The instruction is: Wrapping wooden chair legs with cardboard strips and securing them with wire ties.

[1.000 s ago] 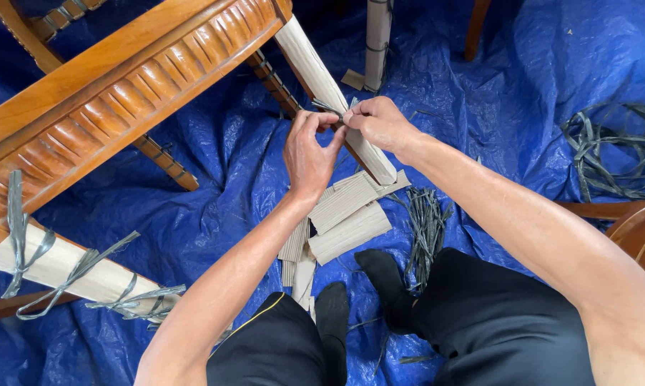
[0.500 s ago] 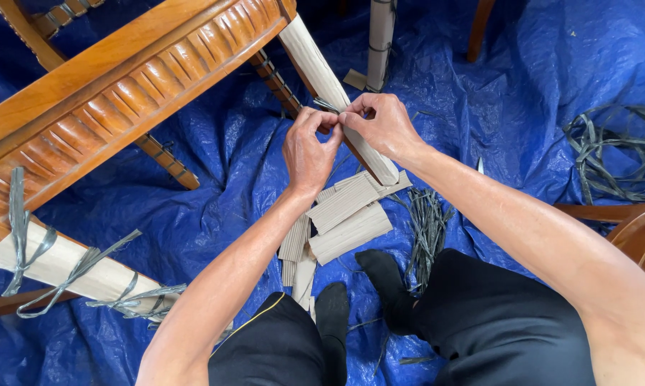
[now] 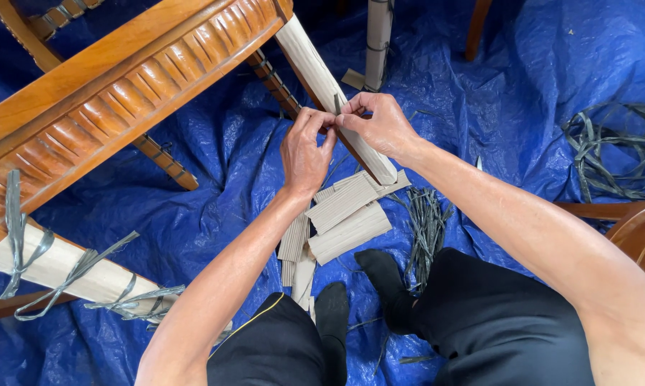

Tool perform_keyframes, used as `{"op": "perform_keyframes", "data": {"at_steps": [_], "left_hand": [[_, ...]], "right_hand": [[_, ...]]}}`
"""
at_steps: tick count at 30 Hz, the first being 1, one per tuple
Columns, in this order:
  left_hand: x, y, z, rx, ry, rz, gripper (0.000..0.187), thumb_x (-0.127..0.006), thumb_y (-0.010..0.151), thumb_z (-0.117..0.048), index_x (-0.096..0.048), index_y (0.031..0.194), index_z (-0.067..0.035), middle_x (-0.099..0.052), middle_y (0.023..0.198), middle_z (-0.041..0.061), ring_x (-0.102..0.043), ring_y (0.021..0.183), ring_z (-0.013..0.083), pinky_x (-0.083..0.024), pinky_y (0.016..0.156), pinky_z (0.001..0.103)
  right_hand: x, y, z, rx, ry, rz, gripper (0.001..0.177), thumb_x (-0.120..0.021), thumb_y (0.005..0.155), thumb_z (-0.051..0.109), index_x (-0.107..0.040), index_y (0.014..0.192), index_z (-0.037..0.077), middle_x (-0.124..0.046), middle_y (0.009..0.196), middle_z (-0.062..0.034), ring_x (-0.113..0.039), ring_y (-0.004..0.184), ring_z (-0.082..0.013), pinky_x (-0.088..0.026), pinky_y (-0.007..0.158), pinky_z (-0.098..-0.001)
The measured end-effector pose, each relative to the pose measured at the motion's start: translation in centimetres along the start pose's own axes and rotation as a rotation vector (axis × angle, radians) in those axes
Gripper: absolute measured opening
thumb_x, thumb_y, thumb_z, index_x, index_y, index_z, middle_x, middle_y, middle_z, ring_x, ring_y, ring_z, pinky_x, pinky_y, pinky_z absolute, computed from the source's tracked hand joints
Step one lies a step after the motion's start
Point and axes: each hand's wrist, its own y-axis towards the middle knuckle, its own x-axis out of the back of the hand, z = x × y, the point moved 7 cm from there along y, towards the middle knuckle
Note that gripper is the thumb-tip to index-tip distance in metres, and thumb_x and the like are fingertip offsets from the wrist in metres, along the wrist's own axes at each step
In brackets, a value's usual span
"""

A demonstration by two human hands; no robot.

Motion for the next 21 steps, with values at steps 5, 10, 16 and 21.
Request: {"op": "perform_keyframes", "data": {"at_steps": [5, 10, 16, 21], "left_hand": [[0.0, 0.0, 0.6, -0.003, 0.018, 0.011, 0.009, -0.076, 0.087, -0.006, -0.071, 0.094, -0.006, -0.069, 0.095, 0.004, -0.07, 0.08, 0.0224, -0.055, 0.07, 0.037], [-0.6, 0.1, 1.4, 0.027, -0.001, 0.065, 0.008, -0.075, 0.089, -0.009, -0.069, 0.092, -0.007, -0.069, 0.091, 0.003, -0.071, 0.078, 0.0192, -0.056, 0.069, 0.035], [-0.1, -0.8, 1.9, 0.048, -0.074, 0.111, 0.013, -0.073, 0.093, -0.01, -0.064, 0.1, -0.004, -0.067, 0.096, 0.007, -0.072, 0.078, 0.0195, -0.058, 0.069, 0.035], [-1.4, -2.0, 6.5, 0.122, 0.037, 0.203, 0.013, -0.07, 0.093, -0.012, -0.063, 0.101, -0.005, -0.069, 0.101, 0.009, -0.073, 0.078, 0.0217, -0.058, 0.069, 0.036]], "right_hand": [[1.2, 0.2, 0.0, 0.048, -0.156, -0.118, 0.022, -0.075, 0.092, 0.021, -0.073, 0.094, -0.001, -0.073, 0.084, -0.0094, -0.066, 0.079, -0.0141, -0.053, 0.075, -0.0328], [3.1, 0.7, -1.7, 0.062, -0.232, -0.242, 0.023, -0.075, 0.092, 0.021, -0.071, 0.094, -0.001, -0.072, 0.082, -0.0092, -0.066, 0.073, -0.015, -0.053, 0.067, -0.0336], [6.7, 1.2, -9.9, -0.176, -0.035, -0.235, 0.025, -0.068, 0.1, 0.027, -0.067, 0.1, 0.002, -0.073, 0.084, -0.0079, -0.063, 0.069, -0.0183, -0.051, 0.064, -0.0358], [8.6, -1.3, -17.7, -0.154, -0.703, -0.001, 0.02, -0.067, 0.095, 0.023, -0.071, 0.097, 0.003, -0.075, 0.095, -0.0206, -0.072, 0.09, -0.0372, -0.056, 0.082, -0.0474]]}}
